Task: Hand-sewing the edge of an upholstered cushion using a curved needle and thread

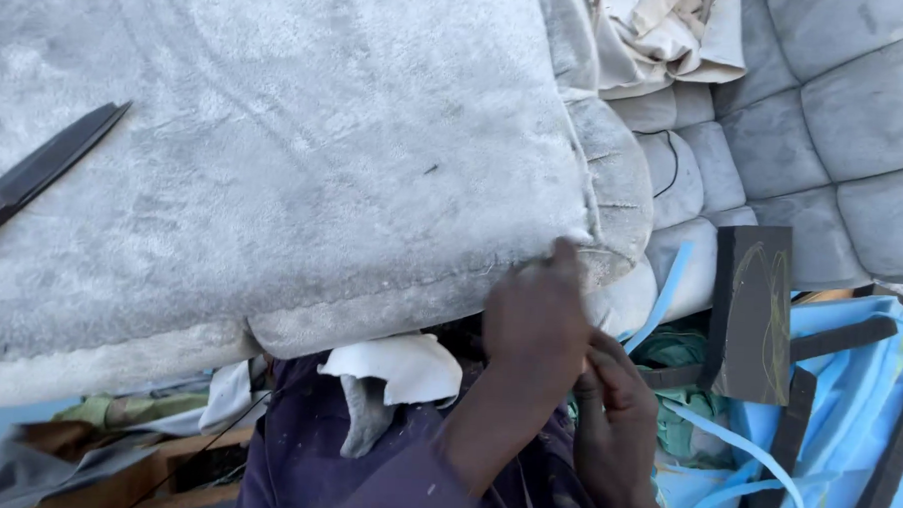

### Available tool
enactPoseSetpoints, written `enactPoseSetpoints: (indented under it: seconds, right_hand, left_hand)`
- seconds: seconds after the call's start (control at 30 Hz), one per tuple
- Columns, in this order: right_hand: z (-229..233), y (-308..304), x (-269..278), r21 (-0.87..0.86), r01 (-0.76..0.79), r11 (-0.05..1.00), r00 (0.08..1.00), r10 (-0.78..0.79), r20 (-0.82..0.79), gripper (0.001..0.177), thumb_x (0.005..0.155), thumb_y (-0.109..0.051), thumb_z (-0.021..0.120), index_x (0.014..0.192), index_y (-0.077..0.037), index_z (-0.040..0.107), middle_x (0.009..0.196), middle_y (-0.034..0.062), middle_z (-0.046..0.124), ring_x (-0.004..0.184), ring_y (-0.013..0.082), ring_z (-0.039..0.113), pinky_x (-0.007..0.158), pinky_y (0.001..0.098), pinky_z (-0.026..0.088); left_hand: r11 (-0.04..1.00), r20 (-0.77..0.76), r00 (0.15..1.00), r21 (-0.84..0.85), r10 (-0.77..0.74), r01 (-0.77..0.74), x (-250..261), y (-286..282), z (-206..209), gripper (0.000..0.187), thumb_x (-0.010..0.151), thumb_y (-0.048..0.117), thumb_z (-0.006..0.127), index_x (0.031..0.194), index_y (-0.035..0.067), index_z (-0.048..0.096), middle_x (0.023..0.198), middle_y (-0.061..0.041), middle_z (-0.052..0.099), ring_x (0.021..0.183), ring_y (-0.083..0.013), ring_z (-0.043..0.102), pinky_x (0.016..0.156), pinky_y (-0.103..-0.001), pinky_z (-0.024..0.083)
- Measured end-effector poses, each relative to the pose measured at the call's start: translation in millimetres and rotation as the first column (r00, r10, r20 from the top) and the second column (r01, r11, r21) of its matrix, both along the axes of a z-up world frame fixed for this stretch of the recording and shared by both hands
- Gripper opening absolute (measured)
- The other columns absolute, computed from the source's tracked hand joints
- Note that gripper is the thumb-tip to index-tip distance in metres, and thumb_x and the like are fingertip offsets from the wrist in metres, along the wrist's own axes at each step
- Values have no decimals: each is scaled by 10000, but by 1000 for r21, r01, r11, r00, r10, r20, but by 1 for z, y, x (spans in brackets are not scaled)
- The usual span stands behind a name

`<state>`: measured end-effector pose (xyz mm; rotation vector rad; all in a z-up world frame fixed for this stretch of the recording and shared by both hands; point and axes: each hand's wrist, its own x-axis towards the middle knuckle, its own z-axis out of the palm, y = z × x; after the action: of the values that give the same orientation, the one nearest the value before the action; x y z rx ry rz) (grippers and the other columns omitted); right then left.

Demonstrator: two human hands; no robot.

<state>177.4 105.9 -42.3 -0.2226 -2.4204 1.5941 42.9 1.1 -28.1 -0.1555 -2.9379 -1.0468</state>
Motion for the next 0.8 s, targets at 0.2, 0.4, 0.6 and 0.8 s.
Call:
enactPoseSetpoints:
  seconds: [0.2,0.4,0.6,0.8]
  right_hand:
    - [61,2,32,356,-346,868,921,244,303,358,1044,-461,934,1327,-265,1032,1343,68,992,1173,283,848,968,475,676]
    - [99,70,-109,620,-108,777,992,47,114,272,1227,-310,789,1342,-108,930,1349,104,940,1055,337,882,923,525,677]
    - [122,61,-190,693,-561,453,826,248,506,369,1198,-458,786,1080,-138,927,967,199,942,995,547,914,891,694,755]
    - [80,92,-199,503,-646,574,738,302,603,364,1111,-379,811,885,-114,916,740,143,897,739,413,876,736,562,687]
  left_hand:
    - [963,-319,930,-250,-181,102,-16,-6,-20,361,1062,127,783,1417,66,769,856,-129,879,714,-430,866,498,-622,621]
    - [967,-449,881,-254,-152,38,0,-36,8,165,1111,194,804,1274,219,807,1005,-79,816,951,-430,787,727,-606,611]
    - [970,-394,899,-214,-193,114,-3,-45,31,95,1198,189,850,1229,108,809,1178,-84,544,1112,-364,668,893,-526,590]
    - [949,-448,838,-193,-312,250,-23,-38,36,82,1184,174,842,1119,122,845,1200,-48,493,1145,-340,564,964,-516,476]
